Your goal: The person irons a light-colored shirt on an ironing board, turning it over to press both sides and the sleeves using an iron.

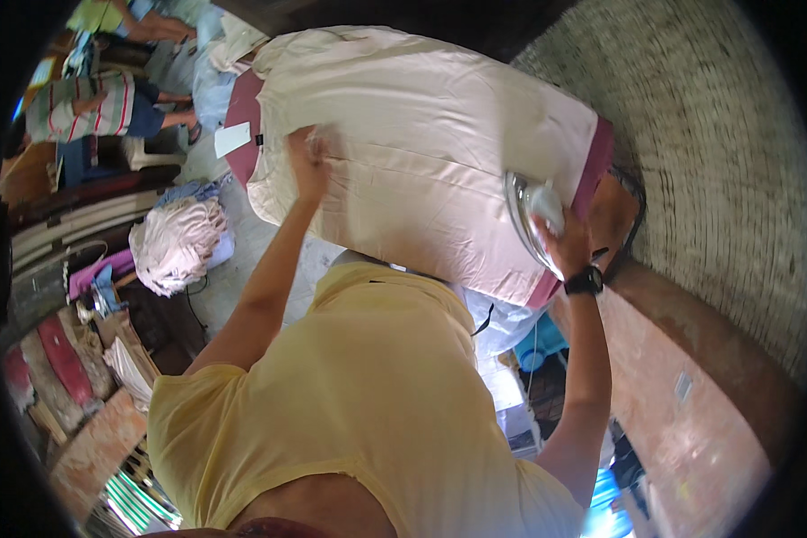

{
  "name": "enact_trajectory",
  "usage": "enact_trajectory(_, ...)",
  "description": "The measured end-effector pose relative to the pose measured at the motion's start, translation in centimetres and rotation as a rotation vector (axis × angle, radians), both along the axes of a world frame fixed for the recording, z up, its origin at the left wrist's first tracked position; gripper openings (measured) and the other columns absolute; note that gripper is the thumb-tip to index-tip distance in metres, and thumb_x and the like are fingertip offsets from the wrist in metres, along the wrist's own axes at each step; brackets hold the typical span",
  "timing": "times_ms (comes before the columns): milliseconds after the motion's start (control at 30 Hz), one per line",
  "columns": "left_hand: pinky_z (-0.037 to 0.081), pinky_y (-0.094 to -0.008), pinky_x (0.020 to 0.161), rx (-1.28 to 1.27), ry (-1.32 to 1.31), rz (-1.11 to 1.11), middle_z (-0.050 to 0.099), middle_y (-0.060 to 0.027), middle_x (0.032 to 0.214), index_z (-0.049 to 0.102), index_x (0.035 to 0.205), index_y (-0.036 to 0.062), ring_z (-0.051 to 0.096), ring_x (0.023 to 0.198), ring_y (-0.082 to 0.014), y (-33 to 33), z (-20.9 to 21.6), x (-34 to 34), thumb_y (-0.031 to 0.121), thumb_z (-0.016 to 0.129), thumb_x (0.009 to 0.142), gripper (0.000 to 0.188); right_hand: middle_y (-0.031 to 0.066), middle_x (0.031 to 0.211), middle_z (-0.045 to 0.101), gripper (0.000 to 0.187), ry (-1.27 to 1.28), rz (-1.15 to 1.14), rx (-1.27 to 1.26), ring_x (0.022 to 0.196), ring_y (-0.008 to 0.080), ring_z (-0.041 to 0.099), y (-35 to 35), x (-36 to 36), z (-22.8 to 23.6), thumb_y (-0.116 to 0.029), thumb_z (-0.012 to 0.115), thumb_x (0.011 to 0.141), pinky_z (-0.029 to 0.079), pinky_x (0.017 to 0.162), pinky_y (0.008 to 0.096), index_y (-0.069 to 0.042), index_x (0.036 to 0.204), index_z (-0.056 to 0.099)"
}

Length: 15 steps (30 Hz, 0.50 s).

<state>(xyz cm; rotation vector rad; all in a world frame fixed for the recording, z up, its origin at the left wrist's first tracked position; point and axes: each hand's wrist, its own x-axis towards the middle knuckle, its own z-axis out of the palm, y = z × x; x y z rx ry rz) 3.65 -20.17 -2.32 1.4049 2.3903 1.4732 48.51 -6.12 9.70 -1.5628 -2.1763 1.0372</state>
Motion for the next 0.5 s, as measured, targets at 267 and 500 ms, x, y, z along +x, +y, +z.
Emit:
enact_trajectory(267,0.047,-0.0428,0.071,-0.395,0.044,0.141,0.060,-0.0120,0.084,0.057,0.095,0.0034,0.059,0.081,-0.0301,-7.2,-1.8,-7.9,0.015,0.076,0.078,0.028,0.0141,0.052,0.058,0.052,-0.085,0.570,0.532,0.047,0.0320,0.060,-0.3,-6.2,-2.2,-0.051,0.078,0.072,0.050,0.045,0.0408,-0.002,0.077,0.063)
enact_trajectory(500,0.049,-0.0434,0.071,-0.300,-0.160,0.194,0.063,-0.0140,0.090,0.051,0.106,0.0031,0.063,0.080,-0.0319,-4.5,-1.8,-8.5,0.025,0.068,0.087,0.034,0.0152,0.058,0.063,0.054,-0.006,0.604,0.478,0.053,0.0322,0.064,-2.1,-17.8,-2.4,-0.056,0.073,0.074,0.052,0.049,0.0410,-0.004,0.085,0.067)
